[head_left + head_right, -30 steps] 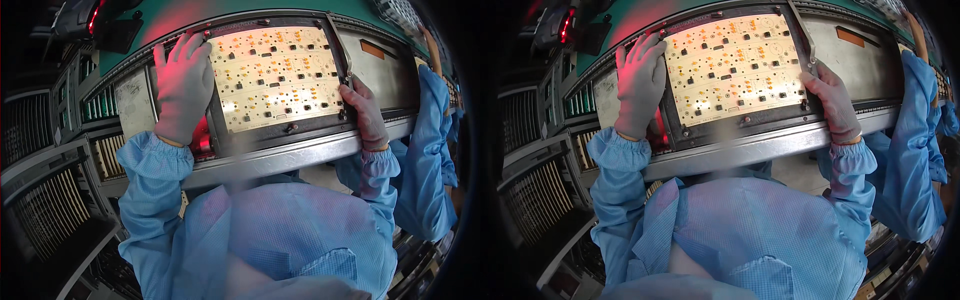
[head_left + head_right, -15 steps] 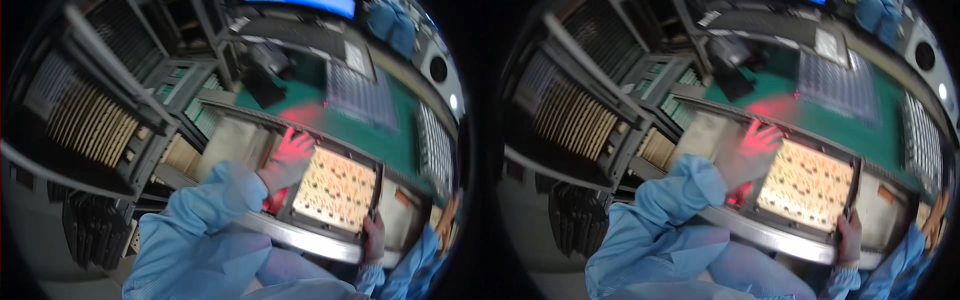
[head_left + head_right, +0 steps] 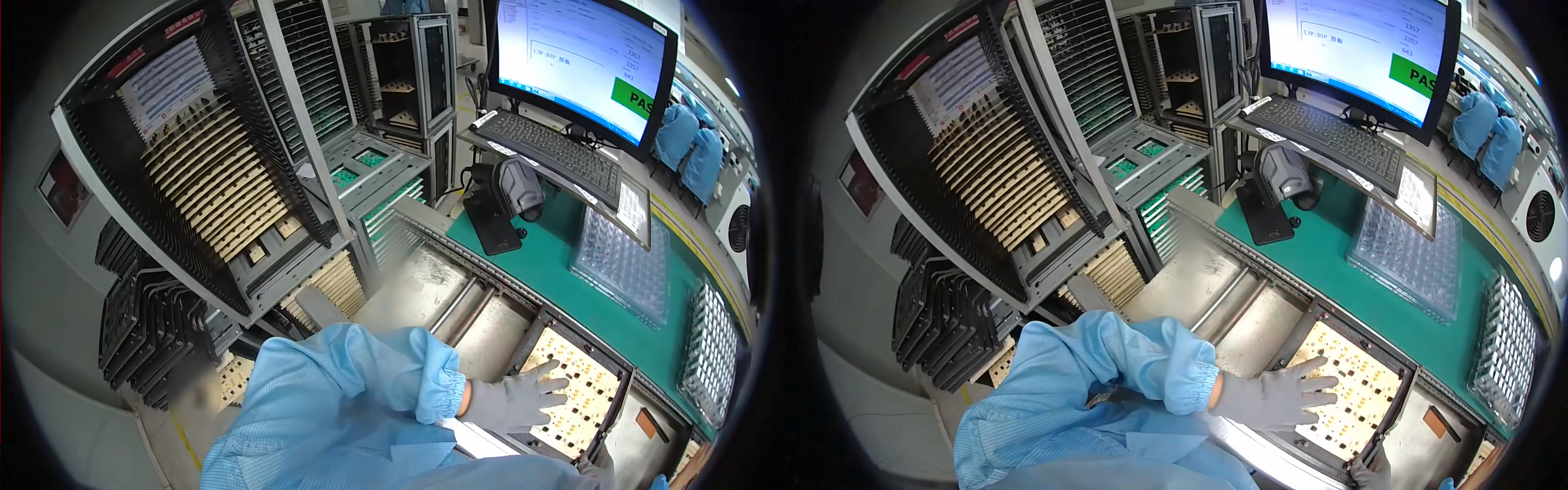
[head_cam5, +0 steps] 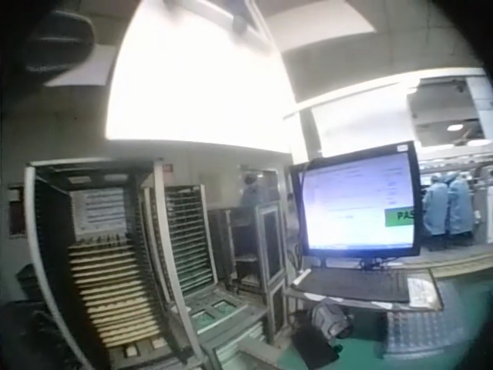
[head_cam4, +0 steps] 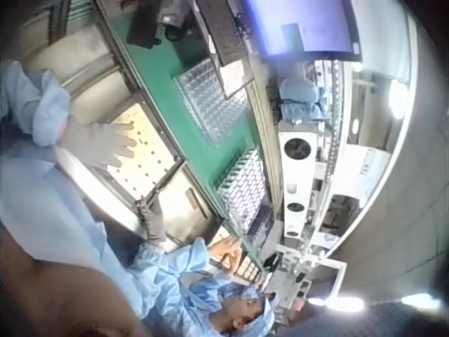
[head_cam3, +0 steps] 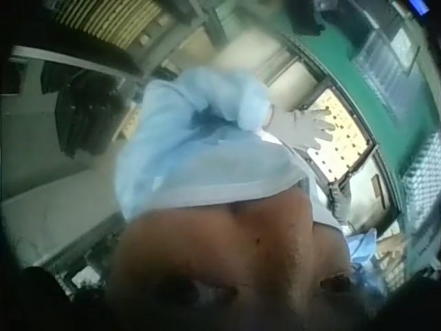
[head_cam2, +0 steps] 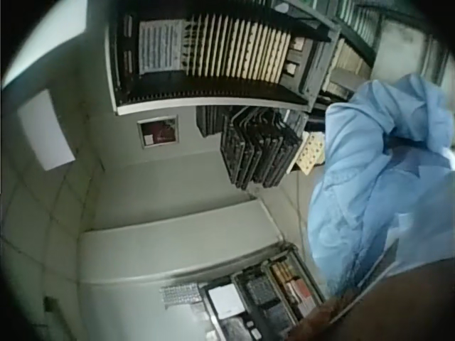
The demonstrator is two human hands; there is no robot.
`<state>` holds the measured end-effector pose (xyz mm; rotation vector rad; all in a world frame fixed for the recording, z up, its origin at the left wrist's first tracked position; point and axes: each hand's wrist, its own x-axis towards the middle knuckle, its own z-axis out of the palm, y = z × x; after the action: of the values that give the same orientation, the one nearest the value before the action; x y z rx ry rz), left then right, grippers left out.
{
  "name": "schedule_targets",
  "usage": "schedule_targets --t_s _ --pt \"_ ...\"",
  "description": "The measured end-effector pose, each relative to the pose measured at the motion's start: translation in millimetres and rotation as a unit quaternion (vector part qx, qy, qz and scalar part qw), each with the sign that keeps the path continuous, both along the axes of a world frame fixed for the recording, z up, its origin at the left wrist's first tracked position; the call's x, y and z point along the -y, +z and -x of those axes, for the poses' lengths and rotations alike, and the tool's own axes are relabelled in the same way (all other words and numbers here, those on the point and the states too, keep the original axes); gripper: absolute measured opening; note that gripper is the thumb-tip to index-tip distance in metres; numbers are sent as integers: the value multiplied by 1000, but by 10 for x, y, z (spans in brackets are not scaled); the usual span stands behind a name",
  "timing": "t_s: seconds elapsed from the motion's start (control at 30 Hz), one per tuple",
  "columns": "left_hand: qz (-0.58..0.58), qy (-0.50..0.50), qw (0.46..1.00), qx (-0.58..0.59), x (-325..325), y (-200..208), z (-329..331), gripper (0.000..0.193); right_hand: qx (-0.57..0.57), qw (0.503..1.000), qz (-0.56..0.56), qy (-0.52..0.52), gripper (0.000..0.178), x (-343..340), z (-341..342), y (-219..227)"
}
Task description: Placing printed circuit boards into a testing fixture, monitoring results on a computer, and sorting them into storage racks.
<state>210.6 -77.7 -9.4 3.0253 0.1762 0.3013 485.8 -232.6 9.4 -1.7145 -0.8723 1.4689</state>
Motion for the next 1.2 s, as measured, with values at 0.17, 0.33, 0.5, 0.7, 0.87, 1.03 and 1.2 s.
schedule_targets --t_s 0.17,0.33,0.5,0.7,0.87,1.03,1.2 --pt "-40 -2 994 -104 207 34 -7 40 2 999 20 27 42 276 -213 -305" --pt "3 25 998 -50 262 -228 -240 35 128 989 -49 -56 38 615 -401 -697" --pt "74 51 995 -49 1 -118 -42 37 76 995 23 -65 38 -100 226 104" --pt "-23 92 995 26 -315 43 77 23 -6 998 -54 14 55 -336 29 -140" --pt "4 80 997 -20 -386 292 94 32 -98 994 -39 2 59 -415 -46 -211" --pt "16 1 999 -49 -323 483 -305 37 -41 990 -137 -12 60 -490 49 -239" --pt "2 -70 997 -34 -408 328 -806 34 -28 984 -153 -82 48 -486 87 -267"
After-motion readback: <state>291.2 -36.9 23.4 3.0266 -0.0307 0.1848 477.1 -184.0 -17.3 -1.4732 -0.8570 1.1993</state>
